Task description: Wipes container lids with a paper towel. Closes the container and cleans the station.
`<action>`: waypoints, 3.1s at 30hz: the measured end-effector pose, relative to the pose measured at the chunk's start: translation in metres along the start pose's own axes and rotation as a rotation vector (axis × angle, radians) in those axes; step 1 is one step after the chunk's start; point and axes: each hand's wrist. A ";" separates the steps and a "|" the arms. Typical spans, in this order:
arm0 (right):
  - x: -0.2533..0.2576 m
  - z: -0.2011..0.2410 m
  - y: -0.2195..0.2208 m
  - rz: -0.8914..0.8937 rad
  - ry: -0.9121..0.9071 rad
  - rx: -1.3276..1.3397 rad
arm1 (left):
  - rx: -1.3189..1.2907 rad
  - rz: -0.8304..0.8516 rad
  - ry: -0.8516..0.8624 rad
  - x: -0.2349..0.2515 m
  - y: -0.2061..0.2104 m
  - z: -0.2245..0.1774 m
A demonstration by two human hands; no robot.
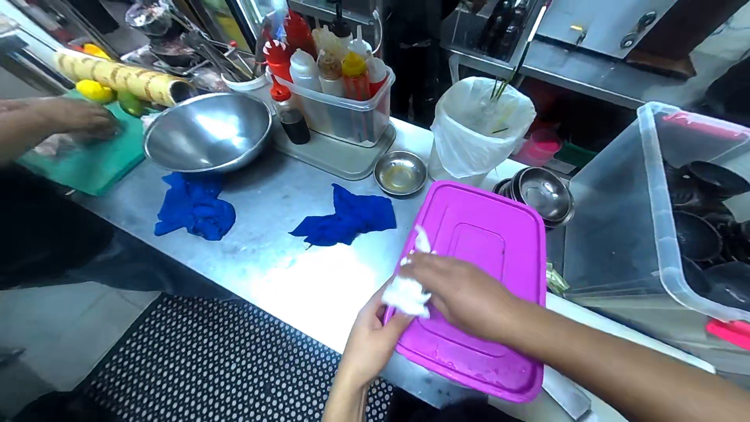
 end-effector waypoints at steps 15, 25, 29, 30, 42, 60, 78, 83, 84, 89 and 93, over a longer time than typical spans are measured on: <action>0.046 -0.098 -0.050 -0.197 0.523 0.042 | 0.053 -0.438 0.164 -0.045 0.049 0.023; -0.019 0.022 0.026 0.024 -0.069 0.105 | -0.150 -0.529 0.302 -0.031 0.049 0.042; -0.027 0.020 0.003 0.138 0.003 0.352 | -0.213 -0.434 0.251 -0.037 0.049 0.042; -0.025 0.015 -0.009 0.166 0.077 0.440 | -0.189 -0.393 0.217 -0.034 0.045 0.039; 0.039 -0.040 -0.010 -0.229 0.301 0.121 | -0.225 -0.432 0.206 0.000 0.048 0.029; 0.011 -0.003 0.016 0.034 -0.120 0.169 | -0.342 -0.388 0.356 0.016 0.034 0.028; 0.012 -0.004 0.010 0.025 0.046 -0.115 | 0.817 0.237 0.201 0.179 0.052 -0.088; -0.004 0.024 0.021 0.133 0.014 -0.092 | 0.876 0.082 0.247 0.188 0.074 -0.070; -0.010 0.032 0.026 0.129 -0.013 -0.061 | 0.883 0.058 0.242 0.187 0.075 -0.070; -0.025 0.050 0.040 0.130 -0.169 0.026 | 0.940 0.025 0.217 0.184 0.077 -0.074; -0.033 0.038 0.034 0.119 -0.289 0.115 | 0.959 0.004 0.255 0.183 0.078 -0.077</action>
Point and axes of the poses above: each hand's wrist, its own x-axis towards the middle knuckle, its own y-axis out of the palm, z = x × y, and after that the axes turned 10 degrees about -z, right-handed
